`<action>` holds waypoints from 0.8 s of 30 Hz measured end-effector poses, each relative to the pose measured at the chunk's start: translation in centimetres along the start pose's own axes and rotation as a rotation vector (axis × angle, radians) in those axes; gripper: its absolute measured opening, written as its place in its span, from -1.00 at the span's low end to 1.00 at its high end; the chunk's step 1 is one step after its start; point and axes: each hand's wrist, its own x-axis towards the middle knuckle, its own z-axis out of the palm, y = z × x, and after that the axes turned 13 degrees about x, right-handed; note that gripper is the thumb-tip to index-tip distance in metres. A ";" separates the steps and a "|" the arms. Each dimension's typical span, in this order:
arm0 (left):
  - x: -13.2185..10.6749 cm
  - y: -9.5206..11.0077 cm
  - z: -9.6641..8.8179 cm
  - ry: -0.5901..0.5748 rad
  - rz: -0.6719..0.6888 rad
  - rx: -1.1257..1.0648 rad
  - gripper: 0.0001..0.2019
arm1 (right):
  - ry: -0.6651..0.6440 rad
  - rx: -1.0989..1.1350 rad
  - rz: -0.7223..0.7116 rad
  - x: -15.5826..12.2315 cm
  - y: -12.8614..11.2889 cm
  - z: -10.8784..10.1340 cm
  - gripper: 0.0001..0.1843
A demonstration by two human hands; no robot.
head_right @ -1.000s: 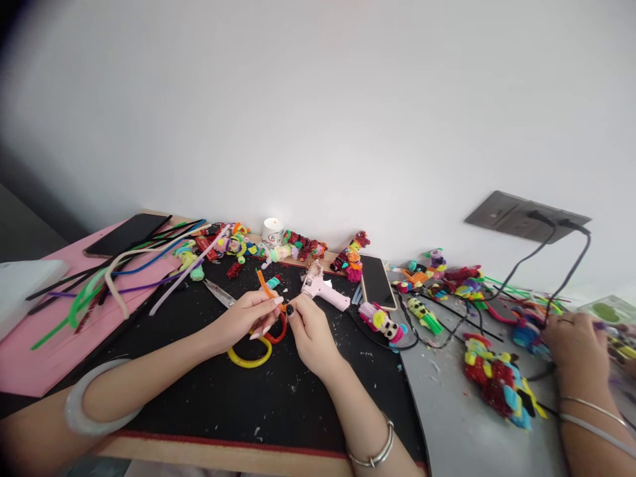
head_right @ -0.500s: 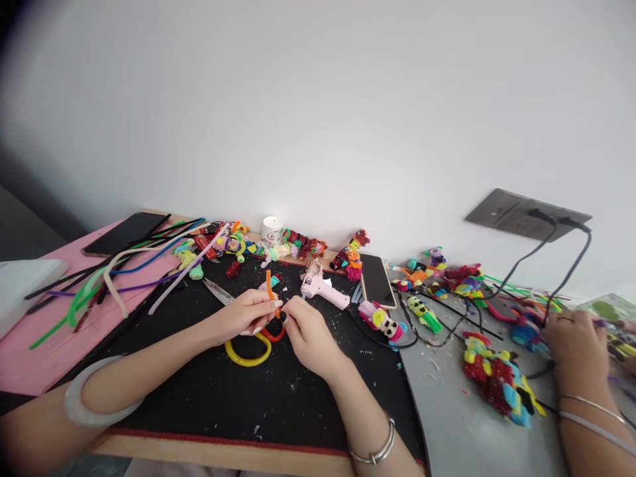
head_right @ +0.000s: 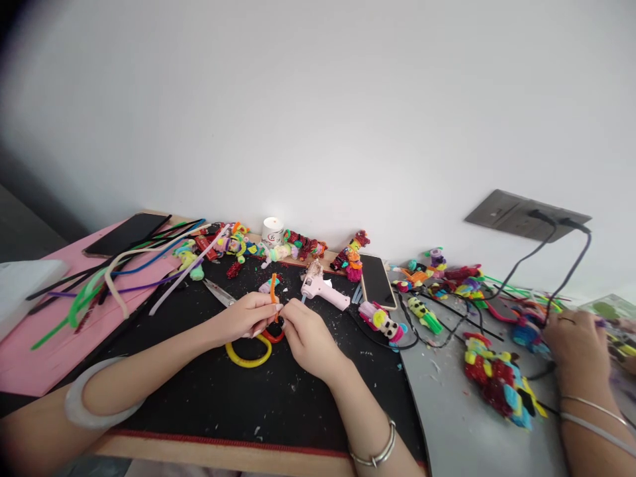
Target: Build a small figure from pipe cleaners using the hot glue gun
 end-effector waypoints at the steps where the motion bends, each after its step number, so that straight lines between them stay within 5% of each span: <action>1: 0.0 0.0 0.0 -0.001 0.000 -0.004 -0.65 | 0.010 0.001 -0.001 0.0 0.1 0.0 -0.78; 10: 0.0 -0.1 0.5 0.042 0.108 -0.091 -0.64 | 0.306 0.276 0.145 0.0 1.6 0.3 -0.67; 24: -1.2 0.9 0.9 0.040 0.340 0.321 -0.68 | 0.312 0.699 0.284 0.0 1.7 1.4 -0.54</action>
